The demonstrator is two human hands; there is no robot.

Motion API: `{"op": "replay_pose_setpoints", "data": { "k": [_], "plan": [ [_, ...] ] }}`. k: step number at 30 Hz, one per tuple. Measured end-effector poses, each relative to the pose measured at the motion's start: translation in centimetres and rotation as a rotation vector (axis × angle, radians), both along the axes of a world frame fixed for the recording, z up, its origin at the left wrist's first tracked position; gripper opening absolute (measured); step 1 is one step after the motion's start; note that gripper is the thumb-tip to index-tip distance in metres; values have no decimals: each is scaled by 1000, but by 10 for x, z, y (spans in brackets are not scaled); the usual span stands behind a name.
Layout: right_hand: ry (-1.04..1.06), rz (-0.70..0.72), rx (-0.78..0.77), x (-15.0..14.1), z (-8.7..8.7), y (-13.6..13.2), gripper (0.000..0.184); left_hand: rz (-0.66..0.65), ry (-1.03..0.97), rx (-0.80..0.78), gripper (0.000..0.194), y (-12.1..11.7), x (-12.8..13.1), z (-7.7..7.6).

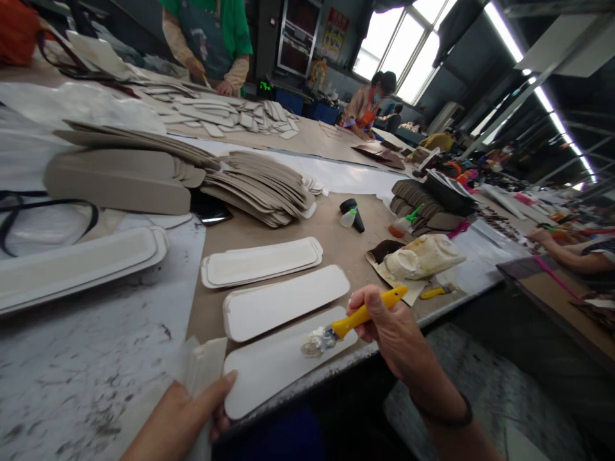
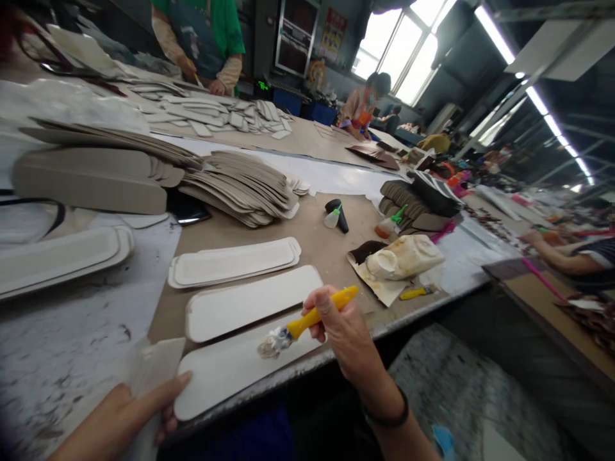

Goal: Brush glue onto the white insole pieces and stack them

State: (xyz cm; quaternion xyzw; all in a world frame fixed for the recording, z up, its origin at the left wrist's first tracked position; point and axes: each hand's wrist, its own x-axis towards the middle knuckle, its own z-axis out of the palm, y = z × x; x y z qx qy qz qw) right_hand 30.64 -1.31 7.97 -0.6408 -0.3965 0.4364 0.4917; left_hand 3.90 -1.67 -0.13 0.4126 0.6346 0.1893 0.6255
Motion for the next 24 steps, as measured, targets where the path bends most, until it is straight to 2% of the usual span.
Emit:
{"op": "replay_pose_setpoints", "data": {
  "k": [5, 9, 13, 20, 24],
  "plan": [
    [113, 79, -115, -39, -38, -26, 47, -55, 2, 31, 45, -2, 1, 4],
    [86, 99, -99, -57, -58, -33, 43, -115, -5, 20, 43, -2, 0, 10],
    [-248, -7, 22, -40, -61, -34, 35, -105, -22, 36, 39, -3, 1, 12],
    [-772, -124, 266, 3, -48, -40, 16, -90, 14, -26, 45, 1, 1, -1],
    [-985, -87, 439, 3, -54, -44, 11, -122, 61, -36, 45, 4, 7, 12]
  ]
}}
